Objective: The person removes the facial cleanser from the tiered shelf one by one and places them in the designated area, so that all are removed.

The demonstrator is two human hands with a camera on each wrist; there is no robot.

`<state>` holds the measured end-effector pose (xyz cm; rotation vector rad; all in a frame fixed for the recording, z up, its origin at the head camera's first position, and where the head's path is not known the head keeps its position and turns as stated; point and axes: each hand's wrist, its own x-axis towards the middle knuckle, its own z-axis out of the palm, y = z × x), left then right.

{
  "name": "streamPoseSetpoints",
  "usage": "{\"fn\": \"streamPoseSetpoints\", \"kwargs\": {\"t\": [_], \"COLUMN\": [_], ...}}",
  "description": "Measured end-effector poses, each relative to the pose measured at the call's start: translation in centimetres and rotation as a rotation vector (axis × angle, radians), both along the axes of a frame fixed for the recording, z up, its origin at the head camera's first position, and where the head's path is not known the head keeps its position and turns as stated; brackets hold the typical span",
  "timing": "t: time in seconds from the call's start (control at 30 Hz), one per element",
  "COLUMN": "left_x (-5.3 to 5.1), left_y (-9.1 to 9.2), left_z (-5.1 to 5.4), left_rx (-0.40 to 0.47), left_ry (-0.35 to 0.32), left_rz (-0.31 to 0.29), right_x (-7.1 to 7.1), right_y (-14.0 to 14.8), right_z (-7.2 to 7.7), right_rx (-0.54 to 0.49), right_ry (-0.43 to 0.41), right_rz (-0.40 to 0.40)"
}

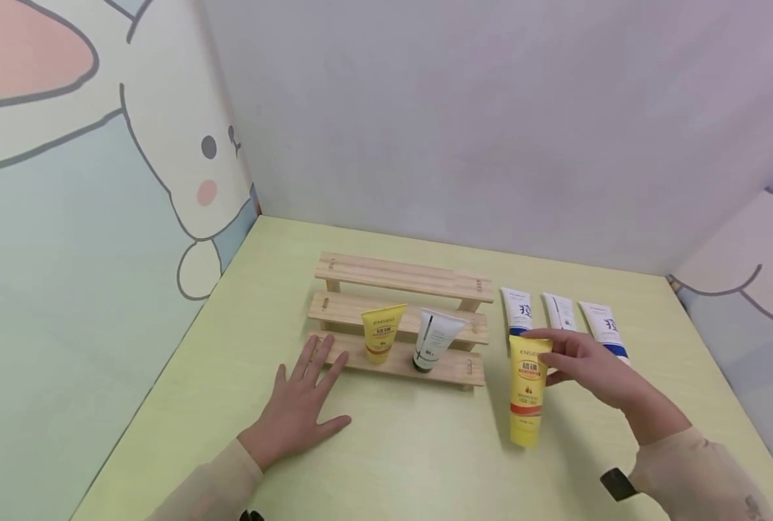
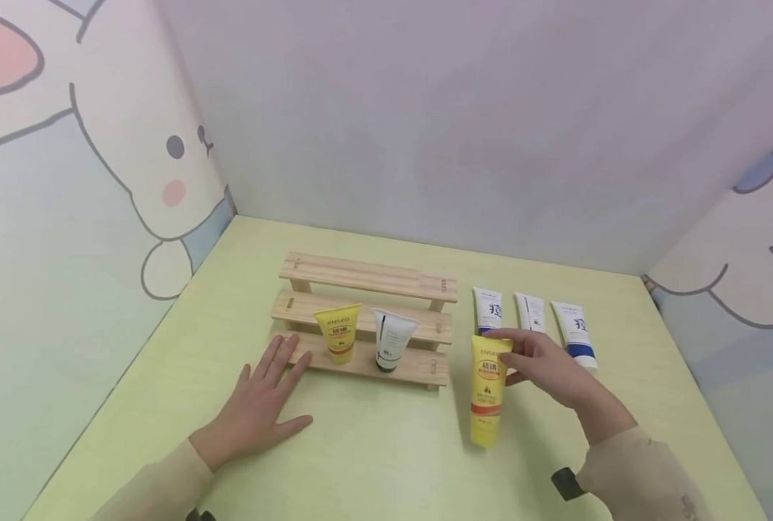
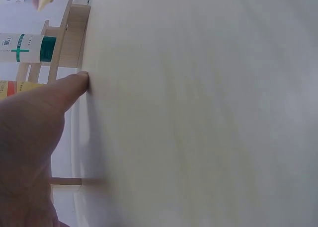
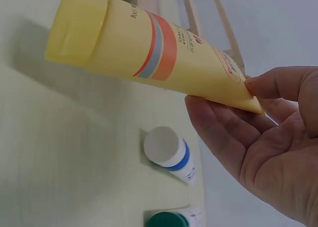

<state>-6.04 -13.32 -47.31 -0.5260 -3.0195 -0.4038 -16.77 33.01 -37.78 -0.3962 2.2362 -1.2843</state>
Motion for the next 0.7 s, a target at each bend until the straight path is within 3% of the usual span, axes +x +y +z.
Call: {"fn": "streamPoseSetpoints", "kwargs": {"t": [0.17, 0.37, 0.7], "left_x": [-0.1, -0.2, -0.2], "left_y": [-0.1, -0.2, -0.2], "left_z": [-0.3, -0.7, -0.7], "left_rx": [0.002, 0.004, 0.003], "left_ry": [0.014, 0.022, 0.021], "left_rz": [-0.003, -0.007, -0.011], "right_x": [0.3, 0.2, 0.2], "right_y": [0.6, 1.1, 0.7], "right_z": [-2.1, -3.7, -5.0], "right_rx": [-0.017, 0.000, 0.111], "right_ry": [-0.097, -0.157, -0.129], "right_rz": [-0.004, -0.027, -0.049]}}
